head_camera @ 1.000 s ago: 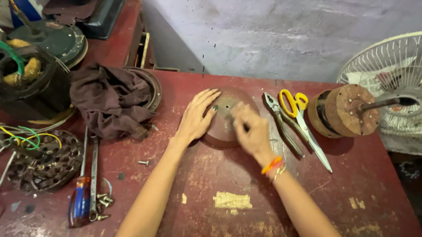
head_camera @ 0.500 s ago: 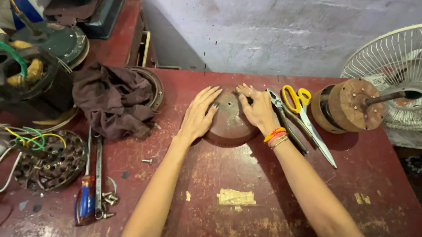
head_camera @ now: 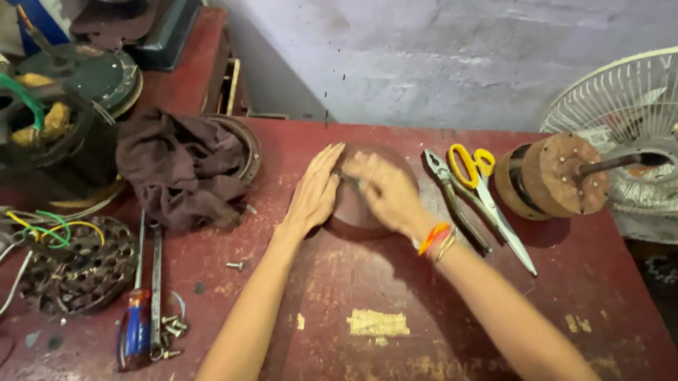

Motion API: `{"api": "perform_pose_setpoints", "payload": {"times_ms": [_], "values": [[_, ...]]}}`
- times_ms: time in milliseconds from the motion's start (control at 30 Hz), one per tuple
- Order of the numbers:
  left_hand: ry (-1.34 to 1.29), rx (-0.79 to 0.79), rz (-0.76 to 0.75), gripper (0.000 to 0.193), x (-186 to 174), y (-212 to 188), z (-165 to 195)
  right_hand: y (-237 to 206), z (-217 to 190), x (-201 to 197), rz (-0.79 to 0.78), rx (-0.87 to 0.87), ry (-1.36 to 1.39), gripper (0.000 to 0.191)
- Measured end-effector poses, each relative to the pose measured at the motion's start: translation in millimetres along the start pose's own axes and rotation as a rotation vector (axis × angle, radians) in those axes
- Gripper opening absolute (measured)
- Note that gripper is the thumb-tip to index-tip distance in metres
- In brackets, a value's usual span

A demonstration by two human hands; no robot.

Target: The person wipes a round metal fan housing with a cloth, then scrubs its surface with a small abrasive pad, turning the part as they work. They then pick up a motor rotor with a shaft and rub and turn it on the bench, continuing to clean the metal surfaces by hand.

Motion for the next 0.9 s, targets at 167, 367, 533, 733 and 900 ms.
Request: {"api": "perform_pose_setpoints", "payload": {"times_ms": [167, 367, 533, 733, 900], "values": [[-0.007, -0.056, 0.007, 0.058, 4.4, -1.3, -8.7, 4.1, 13.9, -1.8, -0.017, -0.041, -0.197, 0.046], [-0.012, -0.081, 0.069, 0.062, 7.2, -0.9, -14.9, 5.5, 10.0, -3.0, -0.043, -0.099, -0.173, 0.048], [0.01, -0.106, 0.098, 0.06, 7.2, -2.9, -15.2, 14.8, -0.4, 5.9, -0.106, -0.055, -0.188, 0.042], [0.041, -0.058, 0.136, 0.056, 7.4, -2.9, -14.6, 22.8, -6.3, 11.9, -0.024, 0.035, -0.232, 0.041], [0.02, -0.125, 0.114, 0.056, 6.8, -2.6, -14.0, 21.7, -7.7, 12.8, -0.076, -0.062, -0.157, 0.04]]}}
Point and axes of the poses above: each hand's wrist, its own y-axis towards the middle knuckle, its own x-axis out of the palm, z = x × y, the point moved 1 cm from there along y, towards the middle knuckle, and after that the axes turned 14 degrees about z, right-handed, at the moved point
